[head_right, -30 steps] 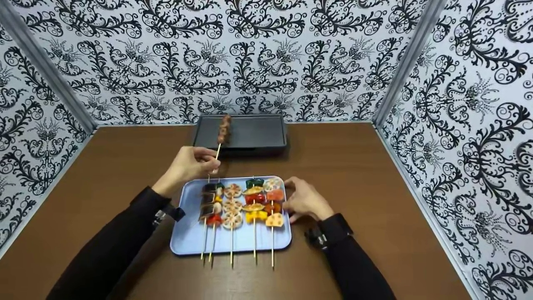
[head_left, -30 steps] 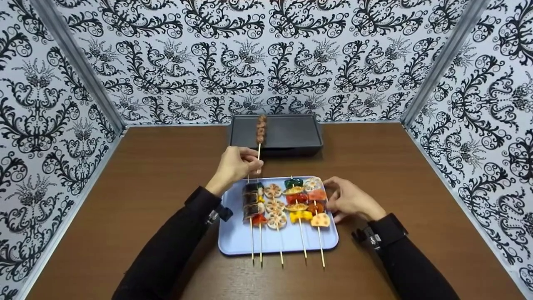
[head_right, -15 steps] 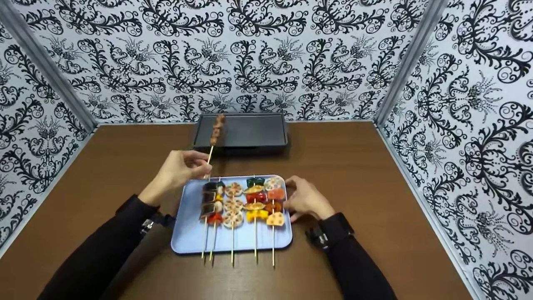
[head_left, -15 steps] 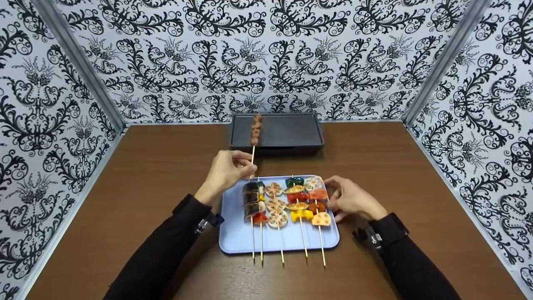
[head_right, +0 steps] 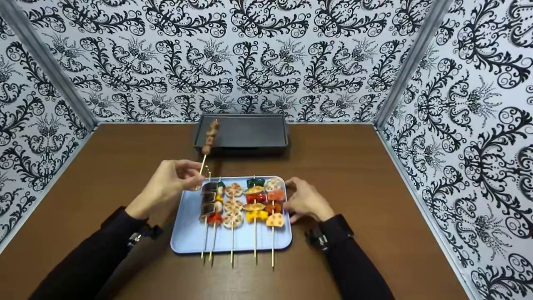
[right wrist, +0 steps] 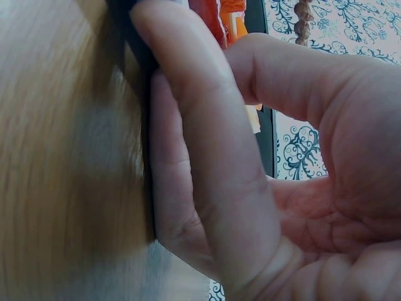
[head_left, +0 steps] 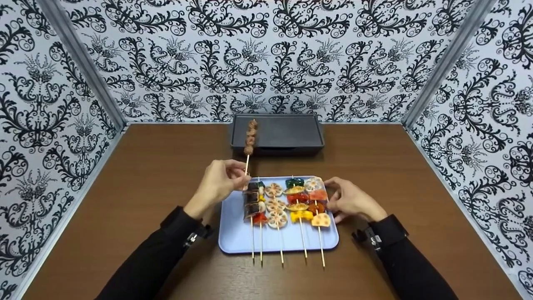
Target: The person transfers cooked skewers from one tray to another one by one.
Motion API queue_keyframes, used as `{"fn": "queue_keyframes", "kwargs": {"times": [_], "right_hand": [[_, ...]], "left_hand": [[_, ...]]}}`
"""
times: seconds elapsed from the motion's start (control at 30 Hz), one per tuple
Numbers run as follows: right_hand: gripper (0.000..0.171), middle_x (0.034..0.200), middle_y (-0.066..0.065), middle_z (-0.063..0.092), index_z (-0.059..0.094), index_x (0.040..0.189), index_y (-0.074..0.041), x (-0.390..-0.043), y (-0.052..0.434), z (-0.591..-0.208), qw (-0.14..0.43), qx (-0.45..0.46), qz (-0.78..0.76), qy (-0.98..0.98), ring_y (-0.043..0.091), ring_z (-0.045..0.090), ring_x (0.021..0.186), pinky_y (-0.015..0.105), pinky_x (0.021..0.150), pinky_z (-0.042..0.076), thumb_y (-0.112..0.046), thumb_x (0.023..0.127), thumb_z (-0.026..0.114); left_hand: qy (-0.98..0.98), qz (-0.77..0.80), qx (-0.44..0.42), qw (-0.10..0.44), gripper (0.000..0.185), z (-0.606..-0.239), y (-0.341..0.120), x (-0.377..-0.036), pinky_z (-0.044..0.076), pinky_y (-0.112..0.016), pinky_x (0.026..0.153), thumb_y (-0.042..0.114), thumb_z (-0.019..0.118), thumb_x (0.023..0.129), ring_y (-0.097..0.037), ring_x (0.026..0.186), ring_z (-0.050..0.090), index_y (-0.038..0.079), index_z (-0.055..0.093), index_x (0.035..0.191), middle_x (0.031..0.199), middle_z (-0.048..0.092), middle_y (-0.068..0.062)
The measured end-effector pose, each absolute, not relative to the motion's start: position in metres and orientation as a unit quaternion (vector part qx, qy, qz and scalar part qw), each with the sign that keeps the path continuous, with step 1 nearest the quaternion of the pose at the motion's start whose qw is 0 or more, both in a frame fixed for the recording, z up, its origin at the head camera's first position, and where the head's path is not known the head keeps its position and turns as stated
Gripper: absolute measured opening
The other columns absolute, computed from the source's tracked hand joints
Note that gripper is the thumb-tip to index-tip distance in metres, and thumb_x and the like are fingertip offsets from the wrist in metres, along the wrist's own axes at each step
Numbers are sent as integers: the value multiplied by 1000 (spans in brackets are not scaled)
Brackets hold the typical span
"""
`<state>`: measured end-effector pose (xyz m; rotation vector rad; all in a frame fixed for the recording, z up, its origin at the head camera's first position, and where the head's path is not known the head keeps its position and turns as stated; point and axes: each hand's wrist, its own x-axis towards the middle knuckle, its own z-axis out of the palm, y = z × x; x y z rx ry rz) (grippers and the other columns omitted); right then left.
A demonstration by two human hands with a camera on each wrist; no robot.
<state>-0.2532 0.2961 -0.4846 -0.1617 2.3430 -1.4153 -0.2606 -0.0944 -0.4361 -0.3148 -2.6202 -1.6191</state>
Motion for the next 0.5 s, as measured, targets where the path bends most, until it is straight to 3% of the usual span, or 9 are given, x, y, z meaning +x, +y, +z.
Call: {"fn": "queue_keyframes", "kwargs": {"times": [0.5], "right_hand": [[73, 95, 24, 63, 47, 150, -7, -254, 296, -486, 198, -47, -506, 838, 34, 70, 68, 50, 59, 66, 11, 85, 74]], "left_hand": [[-863, -495, -106, 14, 45, -439, -108, -233, 60, -26, 55, 12, 88, 86, -16, 67, 71, 0, 73, 127, 85, 75, 2]]}}
